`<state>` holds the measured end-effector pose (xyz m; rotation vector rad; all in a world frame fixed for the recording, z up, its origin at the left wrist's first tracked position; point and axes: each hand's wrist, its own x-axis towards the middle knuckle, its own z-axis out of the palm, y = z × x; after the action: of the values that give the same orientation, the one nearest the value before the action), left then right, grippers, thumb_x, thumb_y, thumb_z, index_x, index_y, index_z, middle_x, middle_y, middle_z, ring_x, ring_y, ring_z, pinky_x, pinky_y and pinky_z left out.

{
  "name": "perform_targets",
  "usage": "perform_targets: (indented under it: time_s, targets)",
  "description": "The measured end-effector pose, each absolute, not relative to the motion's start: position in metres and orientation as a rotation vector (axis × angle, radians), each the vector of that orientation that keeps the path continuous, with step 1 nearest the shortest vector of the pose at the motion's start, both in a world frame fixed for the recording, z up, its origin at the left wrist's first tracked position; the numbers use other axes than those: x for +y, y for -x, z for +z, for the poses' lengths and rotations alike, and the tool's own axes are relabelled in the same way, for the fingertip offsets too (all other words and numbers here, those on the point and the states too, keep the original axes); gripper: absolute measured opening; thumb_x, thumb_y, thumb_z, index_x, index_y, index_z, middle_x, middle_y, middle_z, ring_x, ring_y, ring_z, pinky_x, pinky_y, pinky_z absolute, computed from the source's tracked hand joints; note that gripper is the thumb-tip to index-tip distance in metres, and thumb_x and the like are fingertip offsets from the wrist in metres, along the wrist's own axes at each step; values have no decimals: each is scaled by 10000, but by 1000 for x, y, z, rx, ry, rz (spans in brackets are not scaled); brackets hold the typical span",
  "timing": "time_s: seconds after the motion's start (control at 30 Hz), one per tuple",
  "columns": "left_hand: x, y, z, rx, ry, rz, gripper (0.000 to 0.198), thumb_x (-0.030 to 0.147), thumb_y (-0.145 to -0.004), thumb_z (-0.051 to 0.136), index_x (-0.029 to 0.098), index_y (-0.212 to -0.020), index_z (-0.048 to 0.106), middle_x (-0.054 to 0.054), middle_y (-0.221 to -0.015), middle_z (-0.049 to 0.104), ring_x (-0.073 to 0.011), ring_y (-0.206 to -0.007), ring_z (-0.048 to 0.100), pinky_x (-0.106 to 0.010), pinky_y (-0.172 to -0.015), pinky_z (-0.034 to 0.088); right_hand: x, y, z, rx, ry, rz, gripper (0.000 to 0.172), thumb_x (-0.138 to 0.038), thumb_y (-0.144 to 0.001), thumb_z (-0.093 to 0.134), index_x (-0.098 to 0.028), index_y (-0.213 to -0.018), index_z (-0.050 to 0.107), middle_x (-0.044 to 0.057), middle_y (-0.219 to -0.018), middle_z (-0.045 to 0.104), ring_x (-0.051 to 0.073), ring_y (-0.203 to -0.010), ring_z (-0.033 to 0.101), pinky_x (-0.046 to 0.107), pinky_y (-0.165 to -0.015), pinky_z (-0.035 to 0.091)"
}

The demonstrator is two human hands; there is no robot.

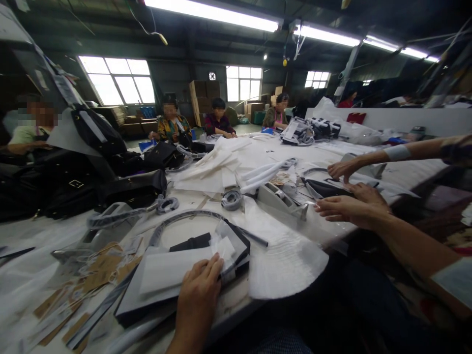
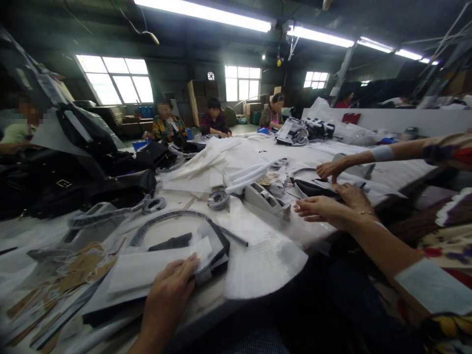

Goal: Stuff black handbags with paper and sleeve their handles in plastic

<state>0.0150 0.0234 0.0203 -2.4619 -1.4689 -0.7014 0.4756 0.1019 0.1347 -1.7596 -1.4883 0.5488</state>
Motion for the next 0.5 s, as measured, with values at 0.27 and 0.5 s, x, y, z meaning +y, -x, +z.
perform_targets:
  time_s: [0.27,0.5]
  targets:
    - [23,-14,23,-1467,2482,-656,496,13,-799,545,250,-1230,606,-16,-1302,662,-270,-1074,622,-381,-820,543,88,-473,75,-1259,1808,933,466,-605,-674,759,-187,-878,738,163,-1022,748,232,-818,710,310,-655,600]
    - [24,-11,20,-1459,2494,-644,478,38,-824,549,249,-1250,598,-22,-1318,652,-268,-1081,622,-391,-829,543,88,-477,58,-1414,1862,561,449,-648,-671,709,-217,-797,738,89,-803,758,201,-613,633,328,-608,527]
